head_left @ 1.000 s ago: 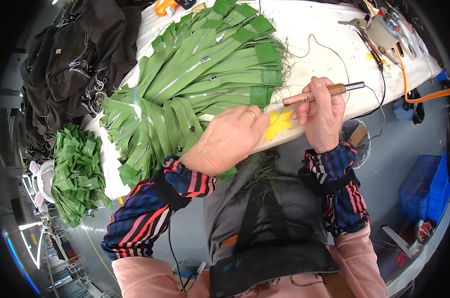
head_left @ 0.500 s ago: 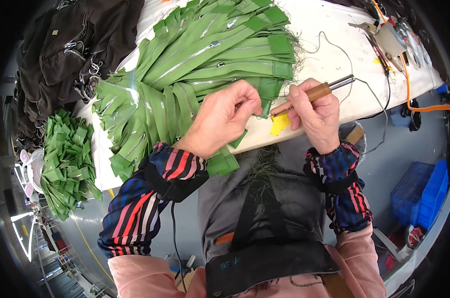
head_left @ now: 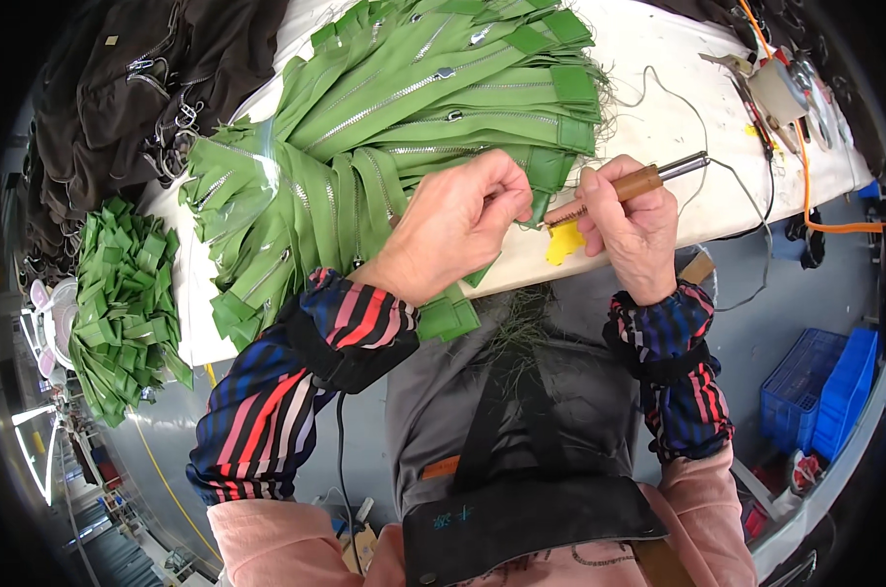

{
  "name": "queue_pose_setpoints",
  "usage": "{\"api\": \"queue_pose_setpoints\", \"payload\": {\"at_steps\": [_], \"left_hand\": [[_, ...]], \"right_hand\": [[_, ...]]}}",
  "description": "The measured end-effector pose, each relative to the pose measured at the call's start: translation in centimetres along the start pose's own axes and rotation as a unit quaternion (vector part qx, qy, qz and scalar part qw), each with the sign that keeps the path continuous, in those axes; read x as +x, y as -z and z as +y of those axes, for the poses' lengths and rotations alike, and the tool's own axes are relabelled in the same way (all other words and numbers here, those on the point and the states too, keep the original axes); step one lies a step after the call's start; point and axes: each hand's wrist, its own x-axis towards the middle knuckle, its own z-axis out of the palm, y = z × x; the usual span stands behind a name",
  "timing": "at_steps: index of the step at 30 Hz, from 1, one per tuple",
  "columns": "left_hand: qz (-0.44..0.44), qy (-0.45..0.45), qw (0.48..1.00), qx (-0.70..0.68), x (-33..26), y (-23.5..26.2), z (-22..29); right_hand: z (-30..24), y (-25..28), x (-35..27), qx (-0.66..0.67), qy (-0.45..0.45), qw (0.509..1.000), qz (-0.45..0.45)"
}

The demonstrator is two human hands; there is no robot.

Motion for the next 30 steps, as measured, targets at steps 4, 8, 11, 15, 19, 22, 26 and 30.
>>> {"api": "queue_pose_setpoints", "payload": {"at_steps": [4, 8, 11, 15, 19, 22, 26, 30], "left_hand": [[-0.002, -0.004, 1.0, 0.01, 0.1, 0.0, 0.2], [-0.002, 0.0, 1.0, 0.011, 0.1, 0.0, 0.2], [-0.002, -0.003, 1.0, 0.013, 0.1, 0.0, -0.1], [0.044, -0.054, 0.997, -0.016, 0.2, -0.3, -0.4], [-0.075, 0.008, 0.997, -0.021, -0.3, 1.2, 0.1], [-0.211, -0.055, 0.971, 0.096, -3.5, 3.5, 2.9], [-0.078, -0.148, 0.955, 0.245, -2.6, 2.9, 2.5], [0.015, -0.157, 0.912, 0.378, -1.9, 1.0, 0.4]], "right_hand": [[0.1, 0.2, 0.0, -0.001, 0.003, 1.0, -0.003], [0.2, 0.2, 0.1, 0.0, 0.004, 1.0, -0.005], [0.3, 0.1, 0.1, -0.019, 0.021, 1.0, -0.002], [0.1, 0.0, 0.1, -0.012, 0.005, 1.0, -0.002], [0.1, 0.2, 0.0, 0.031, 0.02, 0.999, 0.027], [0.8, 1.0, 0.1, 0.144, 0.05, 0.98, 0.127], [0.9, 1.0, 0.5, 0.225, 0.068, 0.96, 0.151], [0.9, 1.3, 0.4, 0.228, 0.062, 0.961, 0.143]]}}
